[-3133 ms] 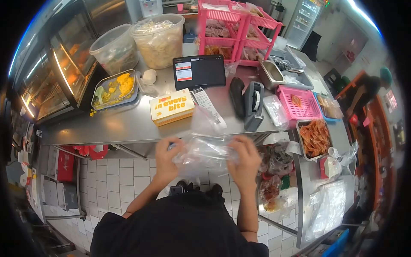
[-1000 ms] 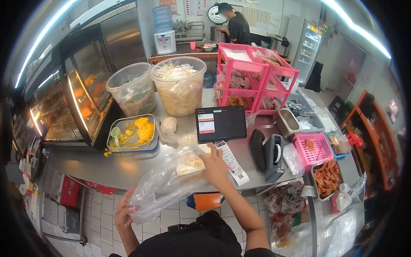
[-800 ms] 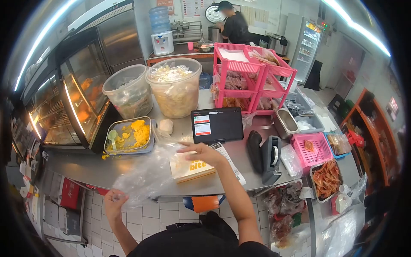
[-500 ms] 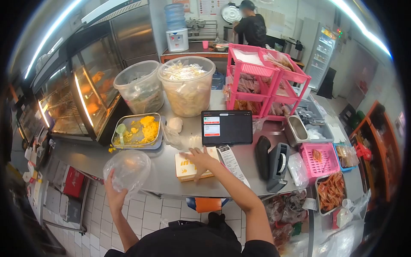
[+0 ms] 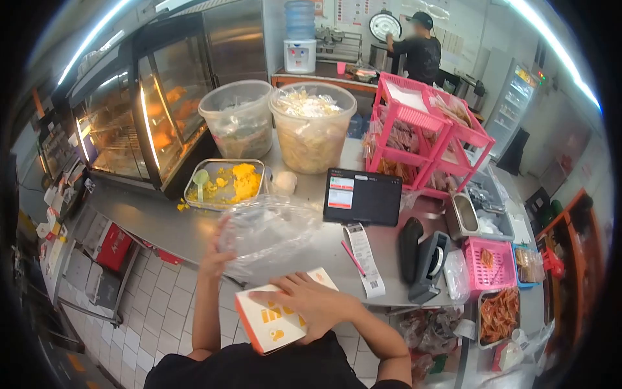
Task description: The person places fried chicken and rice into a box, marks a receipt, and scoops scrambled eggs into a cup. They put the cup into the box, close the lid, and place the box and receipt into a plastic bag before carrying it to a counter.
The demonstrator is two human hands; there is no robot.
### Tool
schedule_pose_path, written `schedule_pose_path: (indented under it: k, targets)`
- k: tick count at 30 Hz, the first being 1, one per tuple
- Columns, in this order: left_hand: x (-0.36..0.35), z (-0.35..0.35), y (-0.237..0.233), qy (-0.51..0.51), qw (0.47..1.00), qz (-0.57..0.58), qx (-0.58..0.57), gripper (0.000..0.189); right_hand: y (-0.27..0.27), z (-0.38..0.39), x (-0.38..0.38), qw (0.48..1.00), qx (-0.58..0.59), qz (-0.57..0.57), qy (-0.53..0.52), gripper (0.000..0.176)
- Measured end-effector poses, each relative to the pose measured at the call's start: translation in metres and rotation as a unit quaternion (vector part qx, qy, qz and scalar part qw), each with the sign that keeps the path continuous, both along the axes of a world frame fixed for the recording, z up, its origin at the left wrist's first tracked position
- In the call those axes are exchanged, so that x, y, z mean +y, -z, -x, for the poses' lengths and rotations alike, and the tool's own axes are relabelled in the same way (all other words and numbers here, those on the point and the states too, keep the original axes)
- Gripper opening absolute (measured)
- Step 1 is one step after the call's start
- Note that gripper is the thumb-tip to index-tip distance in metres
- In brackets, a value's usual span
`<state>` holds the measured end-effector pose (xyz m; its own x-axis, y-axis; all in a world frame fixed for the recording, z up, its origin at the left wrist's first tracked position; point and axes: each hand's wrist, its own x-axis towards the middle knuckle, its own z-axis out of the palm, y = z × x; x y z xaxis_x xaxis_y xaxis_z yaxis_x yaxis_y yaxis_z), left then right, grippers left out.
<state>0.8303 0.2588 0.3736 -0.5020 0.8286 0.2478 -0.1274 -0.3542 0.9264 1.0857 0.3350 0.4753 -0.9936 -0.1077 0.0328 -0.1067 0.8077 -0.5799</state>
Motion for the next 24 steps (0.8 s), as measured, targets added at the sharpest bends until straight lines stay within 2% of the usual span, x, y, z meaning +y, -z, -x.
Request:
schedule_pose_path:
  k: [2, 3, 5, 6, 8, 9, 10, 11, 12, 13, 14, 15, 16, 18, 22, 24]
  targets:
    - [0.006, -0.033, 0.028, 0.177, 0.974, 0.046, -0.133, 0.085, -0.018, 0.005, 0.0, 0.996, 0.076, -0.024, -0.049, 0.102]
    - [0.003, -0.063, 0.013, 0.183, 0.972, 0.052, -0.137, 0.085, -0.02, 0.011, 0.002, 0.996, 0.072, -0.018, -0.042, 0.102]
    - [-0.011, -0.117, -0.038, 0.13, 0.899, -0.001, -0.418, 0.078, -0.018, 0.027, 0.004, 0.99, 0.138, -0.013, -0.021, 0.102]
    - [-0.012, -0.116, -0.016, 0.136, 0.899, 0.006, -0.417, 0.078, -0.012, 0.033, 0.007, 0.99, 0.138, -0.01, -0.012, 0.102]
    - [-0.03, -0.103, 0.033, 0.051, 0.976, 0.063, -0.204, 0.073, 0.016, 0.047, 0.016, 0.978, 0.182, 0.09, 0.038, 0.095]
    - [-0.043, -0.083, 0.062, 0.02, 0.992, 0.08, -0.094, 0.07, 0.039, 0.059, 0.022, 0.971, 0.213, 0.108, 0.012, 0.1]
    - [-0.052, -0.059, 0.096, 0.005, 0.996, 0.083, 0.018, 0.068, 0.066, 0.069, 0.033, 0.964, 0.243, 0.113, 0.0, 0.106]
    - [-0.084, -0.007, 0.16, 0.005, 0.989, 0.065, 0.132, 0.065, 0.1, 0.076, 0.039, 0.961, 0.274, 0.037, 0.012, 0.112]
    - [-0.023, -0.01, 0.179, 0.011, 0.969, 0.027, 0.245, 0.063, 0.125, 0.085, 0.048, 0.954, 0.294, 0.051, 0.006, 0.118]
    - [-0.036, 0.025, 0.217, 0.049, 0.96, 0.141, 0.235, 0.05, 0.135, 0.088, 0.055, 0.964, 0.255, 0.065, 0.029, 0.12]
    - [-0.034, 0.008, 0.151, 0.235, 0.961, 0.114, -0.091, 0.048, 0.151, 0.093, 0.064, 0.97, 0.231, 0.057, 0.039, 0.124]
    - [-0.017, 0.009, 0.144, 0.217, 0.943, 0.16, -0.194, 0.051, 0.155, 0.093, 0.069, 0.968, 0.247, 0.01, 0.04, 0.127]
    - [0.023, 0.007, 0.139, 0.271, 0.934, 0.156, -0.174, 0.051, 0.165, 0.096, 0.08, 0.983, 0.179, 0.002, 0.039, 0.124]
    - [0.063, 0.009, 0.11, 0.326, 0.923, 0.18, -0.096, 0.051, 0.158, 0.092, 0.081, 0.979, 0.144, -0.11, 0.089, 0.107]
    - [0.03, 0.034, 0.088, 0.313, 0.919, 0.24, 0.009, 0.052, 0.159, 0.089, 0.088, 0.969, 0.141, -0.187, 0.081, 0.105]
    - [0.017, 0.036, 0.083, 0.302, 0.913, 0.268, 0.052, 0.053, 0.155, 0.076, 0.088, 0.944, 0.123, -0.285, 0.115, 0.1]
